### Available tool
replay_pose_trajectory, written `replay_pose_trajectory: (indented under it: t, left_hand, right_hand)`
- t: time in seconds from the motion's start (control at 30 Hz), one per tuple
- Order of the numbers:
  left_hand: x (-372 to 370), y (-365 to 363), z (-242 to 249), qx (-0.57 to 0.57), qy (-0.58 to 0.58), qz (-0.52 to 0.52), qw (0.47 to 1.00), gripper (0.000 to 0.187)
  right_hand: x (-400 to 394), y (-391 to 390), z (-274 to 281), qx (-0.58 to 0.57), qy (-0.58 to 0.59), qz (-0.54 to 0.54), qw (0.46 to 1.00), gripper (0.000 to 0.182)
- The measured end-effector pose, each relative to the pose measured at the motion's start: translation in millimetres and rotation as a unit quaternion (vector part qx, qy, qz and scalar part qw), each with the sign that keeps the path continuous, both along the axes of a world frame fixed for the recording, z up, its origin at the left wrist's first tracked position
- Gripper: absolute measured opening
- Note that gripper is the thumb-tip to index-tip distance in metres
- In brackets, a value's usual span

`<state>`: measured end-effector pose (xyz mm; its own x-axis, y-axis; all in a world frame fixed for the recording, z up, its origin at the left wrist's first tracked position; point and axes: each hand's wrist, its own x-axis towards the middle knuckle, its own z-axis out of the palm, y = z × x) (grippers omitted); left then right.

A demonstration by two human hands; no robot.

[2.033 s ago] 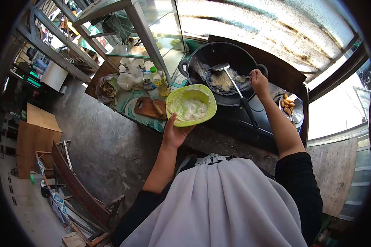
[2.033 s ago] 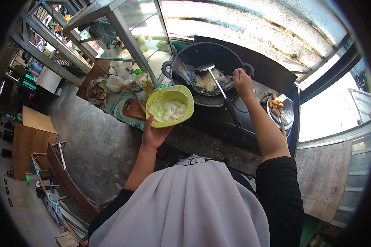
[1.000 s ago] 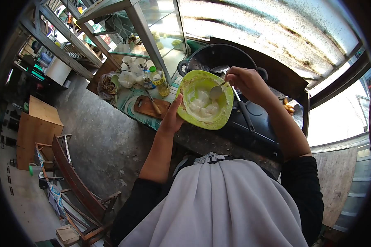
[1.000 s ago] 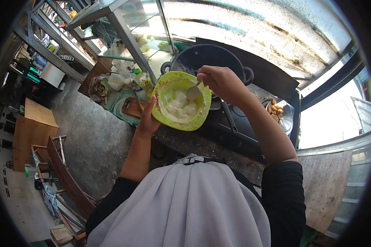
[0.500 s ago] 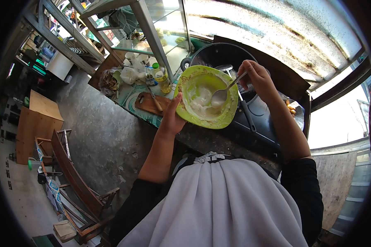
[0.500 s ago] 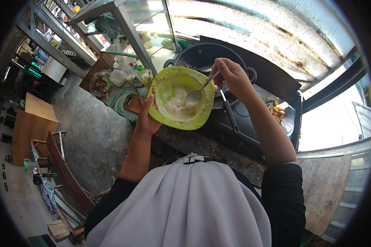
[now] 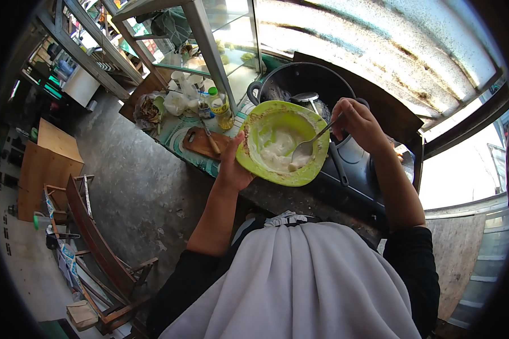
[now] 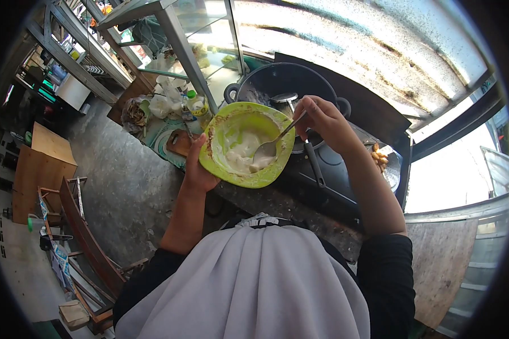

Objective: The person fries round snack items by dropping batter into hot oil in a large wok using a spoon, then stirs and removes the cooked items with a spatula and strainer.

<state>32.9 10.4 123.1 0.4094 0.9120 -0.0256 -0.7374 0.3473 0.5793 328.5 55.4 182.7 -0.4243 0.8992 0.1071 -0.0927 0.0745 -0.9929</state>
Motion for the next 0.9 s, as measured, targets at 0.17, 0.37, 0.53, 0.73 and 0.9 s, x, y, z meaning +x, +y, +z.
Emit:
replay_pose_trajectory:
  t: [0.17,0.37,0.53,0.73,0.9]
  left_hand:
    - [0,-4,-6,-0.001,0.079,0.01,0.997,0.058]
    - [5,-7,0,0.003,0.127,0.026,0.991,0.061]
    - [2,-7,-2,-0.003,0.12,0.011,0.993,0.059]
    - [1,-1,-23,-0.022,0.112,0.066,0.991,0.06]
    - [-21,-5,-35,-0.049,0.079,0.105,0.99,0.062]
  right_hand:
    - [-11,-10,-1,0.01,-0.092,-0.039,0.995,0.037]
    - [-18,-16,-10,-0.069,-0.022,-0.062,0.995,0.034]
    - [-12,-8,-19,-0.074,0.051,-0.13,0.987,0.031]
    - [16,18,-43,-0.111,0.109,-0.272,0.95,0.028]
    - [59,56,-85,-0.056,0.009,-0.392,0.918,0.028]
